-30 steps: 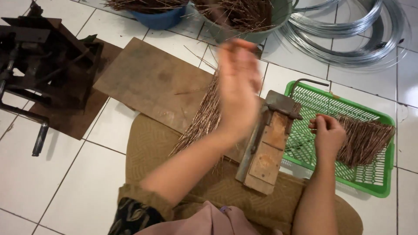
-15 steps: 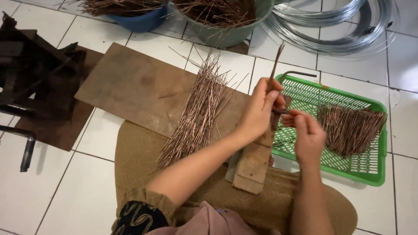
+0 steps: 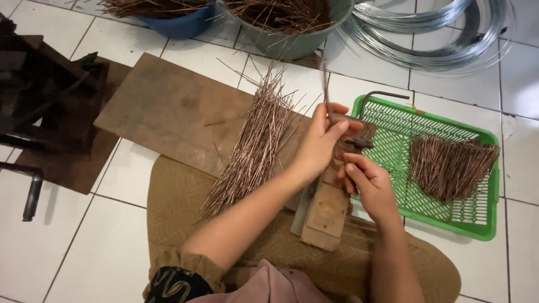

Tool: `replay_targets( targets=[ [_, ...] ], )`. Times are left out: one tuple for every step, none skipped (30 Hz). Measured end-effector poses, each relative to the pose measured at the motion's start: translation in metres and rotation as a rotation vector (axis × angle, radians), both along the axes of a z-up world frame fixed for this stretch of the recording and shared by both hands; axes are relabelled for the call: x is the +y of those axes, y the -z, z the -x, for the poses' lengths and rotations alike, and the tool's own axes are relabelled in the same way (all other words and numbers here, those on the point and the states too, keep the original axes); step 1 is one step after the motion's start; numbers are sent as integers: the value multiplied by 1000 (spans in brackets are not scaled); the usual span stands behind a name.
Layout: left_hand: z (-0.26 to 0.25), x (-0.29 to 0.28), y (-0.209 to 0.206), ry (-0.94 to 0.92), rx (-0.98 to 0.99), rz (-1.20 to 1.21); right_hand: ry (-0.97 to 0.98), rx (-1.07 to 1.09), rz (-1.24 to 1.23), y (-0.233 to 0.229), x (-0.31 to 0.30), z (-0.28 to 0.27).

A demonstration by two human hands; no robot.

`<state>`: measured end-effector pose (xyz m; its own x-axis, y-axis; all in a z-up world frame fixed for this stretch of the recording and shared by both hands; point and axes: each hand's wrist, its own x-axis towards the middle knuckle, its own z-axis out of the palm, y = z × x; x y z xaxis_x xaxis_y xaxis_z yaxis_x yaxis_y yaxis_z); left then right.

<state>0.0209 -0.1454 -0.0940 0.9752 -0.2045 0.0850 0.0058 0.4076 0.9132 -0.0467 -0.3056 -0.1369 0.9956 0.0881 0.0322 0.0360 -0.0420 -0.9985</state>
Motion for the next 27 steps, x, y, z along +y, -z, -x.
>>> replay_targets(
  targets=[
    [3, 5, -2, -5, -2, 1, -5, -2, 1, -12, 2, 2],
    [7, 9, -5, 26, 115, 49, -6, 34, 64, -24, 4, 4],
    [12, 14, -7, 59, 236, 95, -4, 74, 125, -36, 6, 9],
    [13, 16, -2, 56, 236, 95, -7, 74, 124, -38, 4, 9],
    [12, 17, 3, 84, 296, 185, -4, 105, 150, -40, 3, 8],
    [12, 19, 8, 112, 356, 275, -2, 137, 176, -42, 1, 8],
    [12, 20, 12, 113, 353, 274, -1, 133, 175, -42, 0, 8],
    [12, 20, 16, 117, 389, 344, -2, 166, 155, -41, -1, 8],
    [13, 19, 21, 123, 427, 415, 0, 201, 136, -41, -4, 9],
    [13, 18, 22, 126, 427, 415, 2, 200, 136, -42, -2, 9],
    [14, 16, 24, 126, 437, 426, -8, 203, 128, -44, -1, 10],
    [15, 15, 26, 126, 447, 437, -18, 206, 119, -45, 1, 11],
    [15, 13, 26, 125, 446, 437, -19, 206, 119, -48, 2, 11],
    [15, 12, 26, 94, 418, 429, -41, 202, 136, -51, 3, 12],
    [15, 10, 26, 64, 388, 421, -62, 197, 152, -54, 4, 12],
    [15, 9, 20, 65, 387, 419, -62, 195, 152, -55, 5, 13],
    [16, 8, 14, 51, 332, 388, -49, 174, 196, -56, 6, 14],
    [17, 6, 8, 37, 278, 356, -36, 152, 240, -57, 8, 16],
    [23, 7, -8, 39, 279, 354, -34, 154, 238, -55, 9, 15],
    [29, 7, -23, 77, 164, 301, 0, 72, 281, -52, 10, 14],
    [34, 8, -39, 114, 47, 248, 33, -12, 324, -50, 11, 12],
    [33, 4, -35, 115, 47, 247, 34, -13, 323, -37, 0, 8],
    [33, -1, -31, 149, -29, 208, 31, -40, 360, -25, -11, 4],
    [33, -5, -27, 182, -105, 169, 28, -68, 396, -12, -22, 0],
    [32, -4, -30, 182, -103, 169, 28, -66, 396, -11, -23, 0],
    [30, -4, -33, 183, -159, 29, 4, -84, 376, -9, -23, 0],
    [28, -4, -37, 182, -217, -113, -21, -105, 355, -8, -23, -2]
  ],
)
